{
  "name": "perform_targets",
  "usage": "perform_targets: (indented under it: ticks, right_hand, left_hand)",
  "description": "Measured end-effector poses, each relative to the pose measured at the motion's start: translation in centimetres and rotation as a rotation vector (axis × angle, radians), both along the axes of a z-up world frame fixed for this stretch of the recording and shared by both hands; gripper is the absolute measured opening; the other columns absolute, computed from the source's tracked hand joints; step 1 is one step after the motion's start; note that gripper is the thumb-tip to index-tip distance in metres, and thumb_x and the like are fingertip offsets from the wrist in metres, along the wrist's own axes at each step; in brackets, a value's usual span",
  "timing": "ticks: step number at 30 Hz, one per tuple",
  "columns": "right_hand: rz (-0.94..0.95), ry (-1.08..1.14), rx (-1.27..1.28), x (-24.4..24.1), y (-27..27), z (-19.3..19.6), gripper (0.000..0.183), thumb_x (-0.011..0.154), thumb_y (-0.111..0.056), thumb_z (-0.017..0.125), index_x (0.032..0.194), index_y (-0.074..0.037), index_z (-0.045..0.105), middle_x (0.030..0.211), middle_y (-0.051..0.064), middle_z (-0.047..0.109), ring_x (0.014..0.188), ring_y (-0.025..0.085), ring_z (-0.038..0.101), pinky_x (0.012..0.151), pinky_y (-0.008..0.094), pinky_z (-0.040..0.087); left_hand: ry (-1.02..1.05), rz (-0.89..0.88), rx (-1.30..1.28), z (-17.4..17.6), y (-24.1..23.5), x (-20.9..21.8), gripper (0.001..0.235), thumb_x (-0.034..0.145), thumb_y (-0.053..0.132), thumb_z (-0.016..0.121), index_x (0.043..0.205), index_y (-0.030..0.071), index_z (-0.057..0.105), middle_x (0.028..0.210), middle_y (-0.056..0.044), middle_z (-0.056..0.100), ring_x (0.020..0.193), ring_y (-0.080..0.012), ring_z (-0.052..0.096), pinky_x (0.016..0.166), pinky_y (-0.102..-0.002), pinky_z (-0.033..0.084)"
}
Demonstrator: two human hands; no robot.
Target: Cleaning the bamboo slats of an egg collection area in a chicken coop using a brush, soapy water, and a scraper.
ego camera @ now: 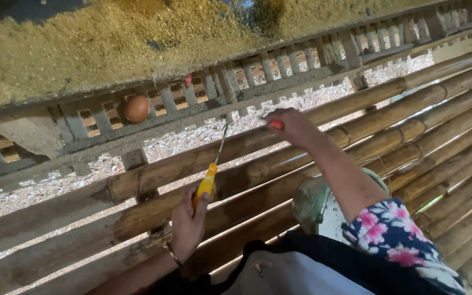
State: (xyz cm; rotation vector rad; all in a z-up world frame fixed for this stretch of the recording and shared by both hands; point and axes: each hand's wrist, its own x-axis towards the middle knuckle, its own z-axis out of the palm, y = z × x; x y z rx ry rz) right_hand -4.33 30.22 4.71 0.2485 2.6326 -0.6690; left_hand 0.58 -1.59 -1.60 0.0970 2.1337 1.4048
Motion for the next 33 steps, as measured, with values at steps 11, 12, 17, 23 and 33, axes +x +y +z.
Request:
perform_targets:
  ticks: [11,12,17,23,33]
  right_hand:
    - [-0.309,0.039,-0.038,0.4,0.2,0.9,0.009,0.086,-0.005,0.061,0.09,-0.012,0.065,0.089,0.007,0.066,0.075,0.016,0.06,0.075,0.027,0.052]
    - [-0.175,0.251,0.069,0.6,2.8,-1.4,0.015,0.085,0.002,0.06,0.073,-0.007,0.063,0.07,0.006,0.062,0.056,0.014,0.054,0.057,0.026,0.05]
    - [-0.339,-0.074,-0.076,0.3,-1.8,2.3,0.009,0.089,-0.007,0.064,0.085,-0.013,0.069,0.082,0.007,0.069,0.063,0.014,0.055,0.064,0.021,0.049]
    - [-0.249,0.163,0.097,0.9,4.1,-4.2,0.006,0.089,-0.011,0.063,0.086,-0.014,0.068,0.074,0.006,0.067,0.059,0.014,0.058,0.056,0.026,0.052]
    - [-0.092,0.162,0.019,-0.2,0.8,-2.1,0.018,0.078,-0.003,0.07,0.096,-0.004,0.068,0.103,0.016,0.067,0.082,0.026,0.065,0.082,0.035,0.054]
  left_hand:
    - [0.05,-0.016,-0.006,-0.2,-0.7,0.3,0.04,0.091,0.042,0.042,0.112,0.01,0.053,0.057,0.003,0.051,0.042,-0.0082,0.041,0.035,-0.024,0.035]
    - [0.077,-0.017,0.025,0.2,-0.6,0.3,0.04,0.091,0.042,0.042,0.112,0.009,0.053,0.055,0.003,0.05,0.041,-0.0083,0.04,0.035,-0.024,0.034]
    - [0.109,-0.033,-0.019,-0.6,-0.7,0.4,0.042,0.091,0.041,0.041,0.115,0.008,0.052,0.052,0.005,0.05,0.038,-0.0073,0.041,0.031,-0.023,0.034]
    - [0.125,-0.03,0.007,-0.1,-0.7,0.8,0.045,0.091,0.044,0.039,0.113,0.008,0.053,0.051,0.005,0.048,0.037,-0.0075,0.038,0.032,-0.024,0.032]
    - [0.087,-0.024,-0.05,0.8,-1.1,1.2,0.042,0.091,0.044,0.039,0.109,0.01,0.054,0.061,0.002,0.054,0.045,-0.0094,0.044,0.037,-0.026,0.036]
